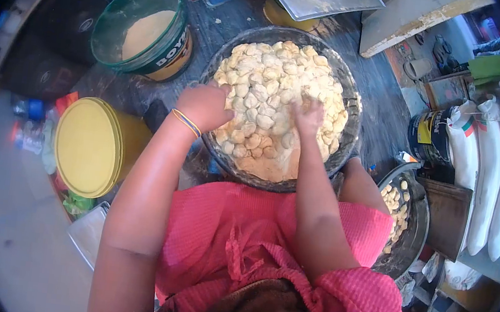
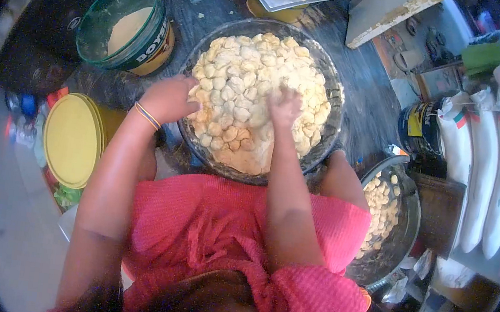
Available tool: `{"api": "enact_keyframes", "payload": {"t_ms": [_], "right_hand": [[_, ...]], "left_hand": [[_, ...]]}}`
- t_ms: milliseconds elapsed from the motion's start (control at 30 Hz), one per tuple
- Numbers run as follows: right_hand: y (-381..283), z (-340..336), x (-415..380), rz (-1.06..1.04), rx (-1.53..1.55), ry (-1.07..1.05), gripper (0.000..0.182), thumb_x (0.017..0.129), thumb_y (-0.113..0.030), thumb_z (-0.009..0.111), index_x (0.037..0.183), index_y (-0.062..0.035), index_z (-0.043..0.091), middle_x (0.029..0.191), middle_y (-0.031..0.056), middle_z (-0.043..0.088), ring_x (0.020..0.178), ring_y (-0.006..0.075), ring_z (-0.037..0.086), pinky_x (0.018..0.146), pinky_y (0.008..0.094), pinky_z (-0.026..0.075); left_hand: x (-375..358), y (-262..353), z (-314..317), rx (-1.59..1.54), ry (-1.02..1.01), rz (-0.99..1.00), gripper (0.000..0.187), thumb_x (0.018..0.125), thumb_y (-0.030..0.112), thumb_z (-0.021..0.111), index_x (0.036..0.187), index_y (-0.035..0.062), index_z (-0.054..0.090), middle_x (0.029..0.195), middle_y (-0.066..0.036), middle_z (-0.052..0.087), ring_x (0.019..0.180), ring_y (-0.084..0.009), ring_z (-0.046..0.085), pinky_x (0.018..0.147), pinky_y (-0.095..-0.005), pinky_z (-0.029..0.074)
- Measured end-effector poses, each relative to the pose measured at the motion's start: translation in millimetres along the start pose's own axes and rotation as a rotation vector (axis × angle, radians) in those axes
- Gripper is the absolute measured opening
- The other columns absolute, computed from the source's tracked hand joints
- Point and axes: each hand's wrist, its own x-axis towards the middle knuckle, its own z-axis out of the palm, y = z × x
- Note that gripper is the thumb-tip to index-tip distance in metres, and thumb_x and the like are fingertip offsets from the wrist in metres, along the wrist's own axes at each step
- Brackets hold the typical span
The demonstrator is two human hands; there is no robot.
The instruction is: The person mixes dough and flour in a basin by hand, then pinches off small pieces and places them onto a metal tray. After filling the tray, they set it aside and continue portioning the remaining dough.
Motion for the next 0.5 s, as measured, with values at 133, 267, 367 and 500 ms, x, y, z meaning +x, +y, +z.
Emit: {"api": "enact_keyframes", "payload": {"t_ms": [133,267,367,500], "right_hand": [[-34.2,14.5,46.2,0.279,0.105,-0.35,0.077,0.07,-0.064,0.057,0.132,-0.0223,0.041,0.148,0.0132,0.014,0.134,0.0344,0.016,0.1,0.0653,0.014],[-100.3,24.3,-0.3,-0.231,-0.164,-0.52,0.08,0.068,-0.063,0.058,0.134,-0.0232,0.038,0.147,0.0101,0.018,0.134,0.0366,0.014,0.099,0.0675,0.013],[-97.0,19.3,-65.0,-0.64,-0.396,-0.494,0.058,0.076,-0.045,0.055,0.127,-0.0212,0.044,0.139,0.0084,0.03,0.129,0.0353,0.027,0.097,0.0667,0.02],[-31.6,8.8,-101.8,-0.798,-0.258,-0.523,0.047,0.077,-0.041,0.055,0.12,-0.0215,0.049,0.13,0.0065,0.038,0.122,0.0309,0.034,0.095,0.0672,0.02]], "left_hand": [[0.4,4.0,10.1,0.058,0.003,-0.003,0.049,0.076,0.035,0.06,0.114,0.0062,0.053,0.106,-0.019,0.056,0.099,-0.0339,0.055,0.083,-0.0417,0.044],[6.8,5.5,6.1,0.073,-0.05,-0.032,0.048,0.076,0.035,0.06,0.113,0.0061,0.054,0.106,-0.019,0.056,0.098,-0.0339,0.055,0.083,-0.0422,0.045],[13.6,5.7,5.2,0.051,-0.057,-0.024,0.048,0.076,0.036,0.06,0.113,0.0062,0.054,0.106,-0.018,0.056,0.098,-0.0343,0.056,0.082,-0.0429,0.045],[14.9,13.8,2.1,0.073,-0.034,0.016,0.049,0.076,0.036,0.06,0.113,0.0047,0.053,0.107,-0.019,0.056,0.098,-0.0352,0.056,0.082,-0.0434,0.045]]}}
